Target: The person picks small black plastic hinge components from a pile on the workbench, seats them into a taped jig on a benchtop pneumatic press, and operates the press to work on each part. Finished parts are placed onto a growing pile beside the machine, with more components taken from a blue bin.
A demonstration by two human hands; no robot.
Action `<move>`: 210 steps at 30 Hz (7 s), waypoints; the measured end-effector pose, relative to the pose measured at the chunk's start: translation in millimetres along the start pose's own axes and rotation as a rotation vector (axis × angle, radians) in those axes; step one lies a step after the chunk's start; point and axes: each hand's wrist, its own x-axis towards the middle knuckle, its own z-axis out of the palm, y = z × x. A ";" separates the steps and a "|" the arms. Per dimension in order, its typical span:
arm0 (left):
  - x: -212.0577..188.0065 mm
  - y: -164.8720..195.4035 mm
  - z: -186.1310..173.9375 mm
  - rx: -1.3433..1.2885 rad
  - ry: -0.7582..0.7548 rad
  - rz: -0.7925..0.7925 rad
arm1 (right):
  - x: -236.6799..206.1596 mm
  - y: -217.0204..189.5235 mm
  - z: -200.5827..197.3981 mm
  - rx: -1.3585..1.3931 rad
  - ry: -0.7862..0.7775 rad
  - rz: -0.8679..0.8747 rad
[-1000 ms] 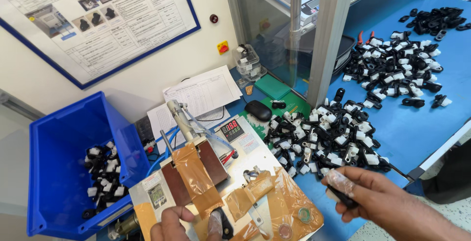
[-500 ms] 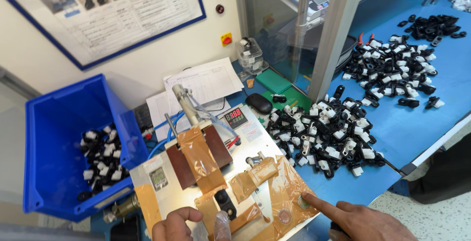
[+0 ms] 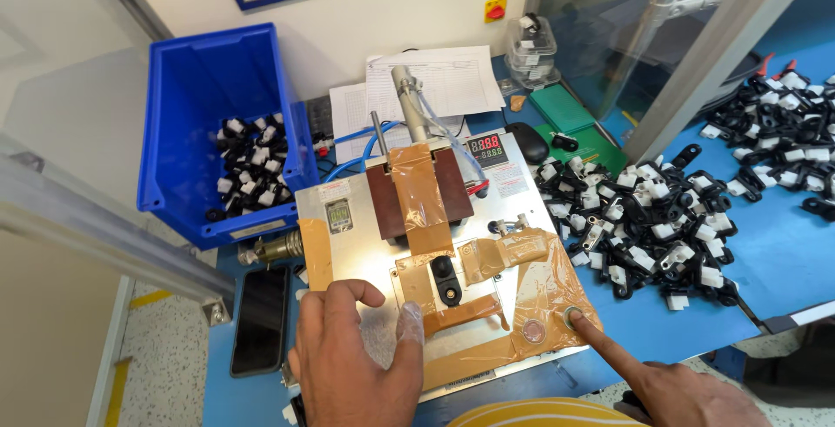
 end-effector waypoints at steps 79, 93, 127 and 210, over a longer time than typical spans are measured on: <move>19.6 -27.0 -16.2 -0.284 -0.028 -0.004 | 17.2 22.0 45.4 0.434 -0.196 0.237; 11.3 19.4 10.1 -0.359 -0.103 0.013 | 44.3 37.5 65.1 0.344 -0.238 0.156; 24.4 46.0 5.7 0.025 -0.069 -0.326 | 42.4 86.7 21.2 0.432 -0.026 0.322; -3.7 26.5 -15.8 -0.132 -0.116 0.084 | -12.2 0.5 -40.1 1.026 -0.244 0.059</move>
